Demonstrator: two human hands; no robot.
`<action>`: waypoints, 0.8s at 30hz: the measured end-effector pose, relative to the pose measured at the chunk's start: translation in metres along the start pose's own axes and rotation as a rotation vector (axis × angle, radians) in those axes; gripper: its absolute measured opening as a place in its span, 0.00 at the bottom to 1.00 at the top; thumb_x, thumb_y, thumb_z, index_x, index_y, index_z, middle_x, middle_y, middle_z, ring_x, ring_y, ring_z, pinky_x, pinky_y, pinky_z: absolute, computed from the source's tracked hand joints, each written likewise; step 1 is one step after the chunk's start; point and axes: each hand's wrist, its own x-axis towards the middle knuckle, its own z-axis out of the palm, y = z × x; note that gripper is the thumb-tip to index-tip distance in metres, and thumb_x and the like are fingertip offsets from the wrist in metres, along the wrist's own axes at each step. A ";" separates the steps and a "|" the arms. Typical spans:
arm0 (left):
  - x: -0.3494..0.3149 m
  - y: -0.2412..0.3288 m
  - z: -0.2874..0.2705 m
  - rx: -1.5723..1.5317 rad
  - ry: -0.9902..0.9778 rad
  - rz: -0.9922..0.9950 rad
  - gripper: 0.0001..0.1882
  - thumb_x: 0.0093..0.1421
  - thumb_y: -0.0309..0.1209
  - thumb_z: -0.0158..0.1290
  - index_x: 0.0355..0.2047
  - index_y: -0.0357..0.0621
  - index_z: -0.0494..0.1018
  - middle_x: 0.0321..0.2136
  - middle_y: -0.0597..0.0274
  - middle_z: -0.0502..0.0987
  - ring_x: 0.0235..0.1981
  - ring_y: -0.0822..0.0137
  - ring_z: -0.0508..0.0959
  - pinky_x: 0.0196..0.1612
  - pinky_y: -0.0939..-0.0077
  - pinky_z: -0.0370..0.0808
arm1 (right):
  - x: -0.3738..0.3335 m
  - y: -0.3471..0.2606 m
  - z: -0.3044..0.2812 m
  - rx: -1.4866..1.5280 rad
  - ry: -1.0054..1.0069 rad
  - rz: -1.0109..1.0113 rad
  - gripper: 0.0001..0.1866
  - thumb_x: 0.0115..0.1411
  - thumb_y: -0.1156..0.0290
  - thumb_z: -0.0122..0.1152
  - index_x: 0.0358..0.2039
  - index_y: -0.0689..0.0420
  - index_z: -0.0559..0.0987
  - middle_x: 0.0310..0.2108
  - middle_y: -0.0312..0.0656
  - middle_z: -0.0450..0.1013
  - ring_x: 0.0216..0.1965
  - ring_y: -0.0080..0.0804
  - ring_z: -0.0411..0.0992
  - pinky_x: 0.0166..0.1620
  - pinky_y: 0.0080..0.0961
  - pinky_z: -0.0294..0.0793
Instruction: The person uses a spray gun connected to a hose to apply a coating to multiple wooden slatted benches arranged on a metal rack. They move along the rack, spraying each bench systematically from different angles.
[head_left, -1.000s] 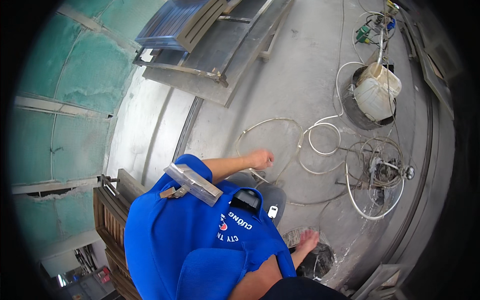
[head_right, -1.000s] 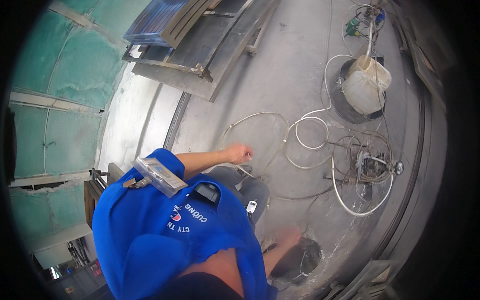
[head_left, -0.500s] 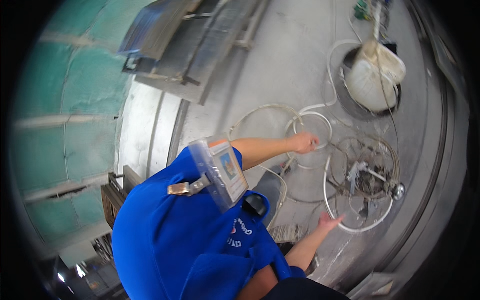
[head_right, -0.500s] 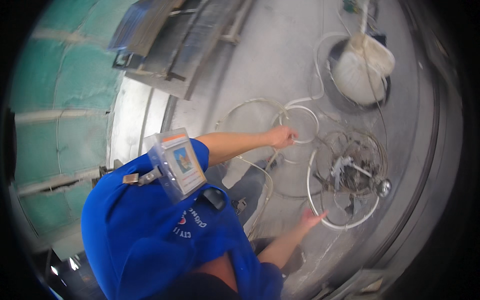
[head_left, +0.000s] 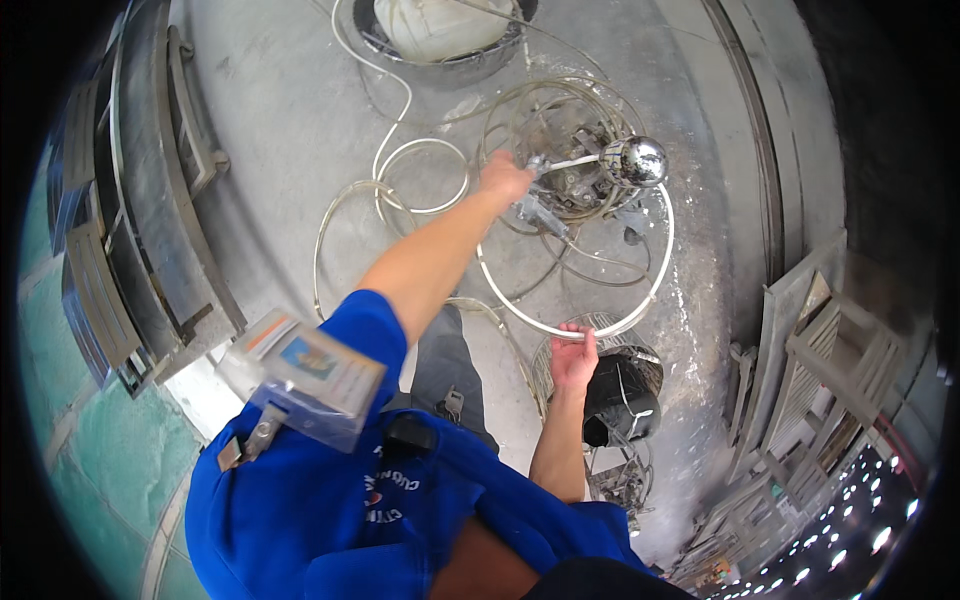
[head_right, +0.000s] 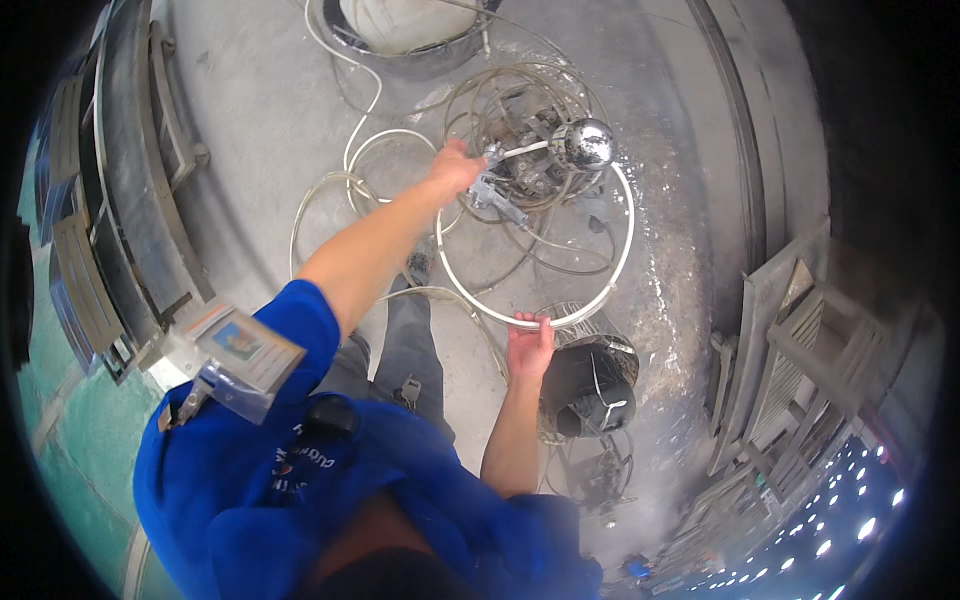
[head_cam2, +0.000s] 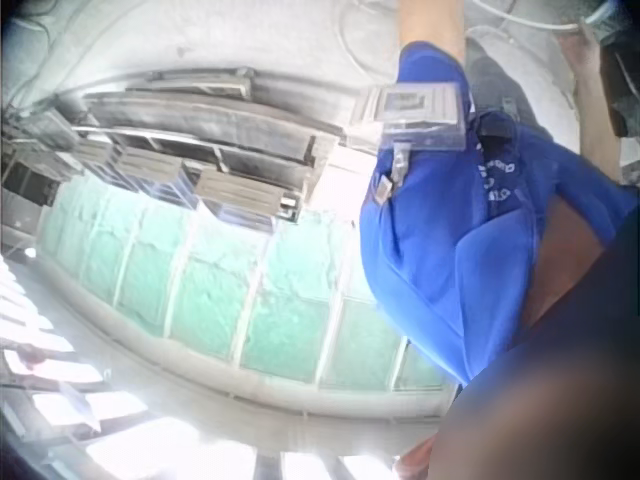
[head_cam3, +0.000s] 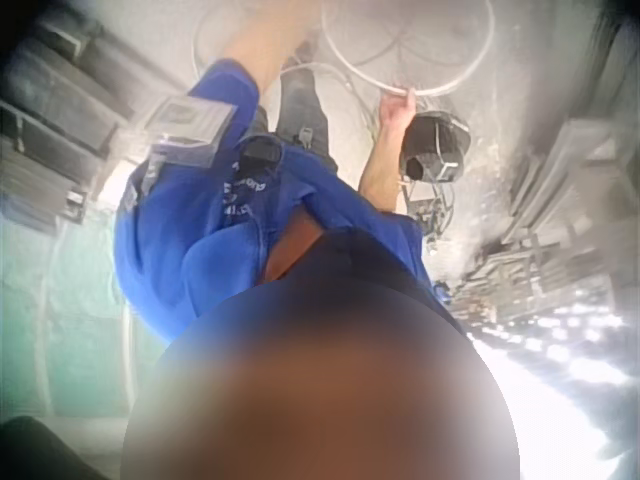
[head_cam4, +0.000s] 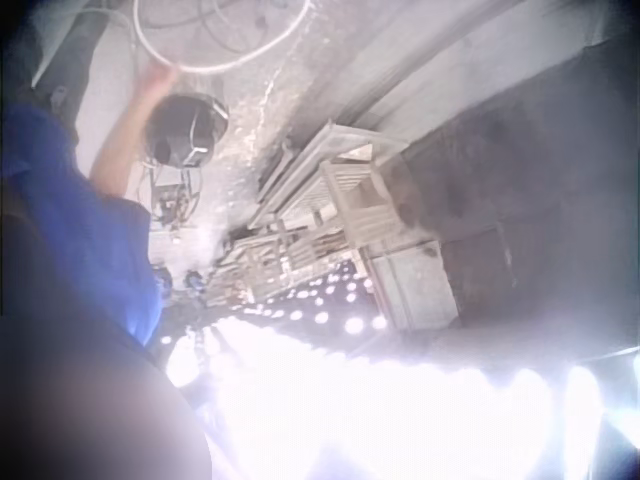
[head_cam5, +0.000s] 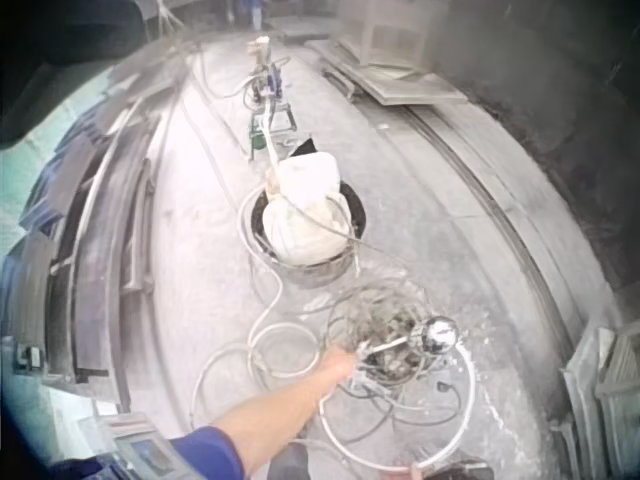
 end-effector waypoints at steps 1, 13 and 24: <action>-0.001 -0.001 0.008 -0.033 -0.158 -0.125 0.28 0.59 0.41 0.67 0.52 0.31 0.77 0.50 0.39 0.81 0.52 0.53 0.81 0.55 0.60 0.77 | -0.003 -0.005 -0.003 -0.006 -0.032 0.014 0.13 0.69 0.57 0.62 0.41 0.53 0.81 0.42 0.42 0.79 0.48 0.43 0.76 0.57 0.47 0.73; -0.101 0.037 -0.010 -0.359 -0.018 -0.423 0.21 0.52 0.32 0.64 0.46 0.34 0.80 0.44 0.37 0.82 0.50 0.39 0.81 0.55 0.53 0.77 | -0.032 -0.073 0.055 -0.211 -0.445 -0.199 0.15 0.70 0.55 0.63 0.47 0.52 0.79 0.40 0.34 0.78 0.46 0.33 0.76 0.55 0.37 0.75; -0.052 0.116 -0.065 -0.598 -0.070 -0.341 0.10 0.56 0.27 0.60 0.37 0.35 0.83 0.37 0.40 0.85 0.41 0.43 0.86 0.44 0.56 0.83 | 0.009 -0.112 0.161 -0.504 -0.688 -0.367 0.25 0.72 0.51 0.58 0.62 0.52 0.72 0.41 0.32 0.76 0.48 0.38 0.73 0.60 0.47 0.68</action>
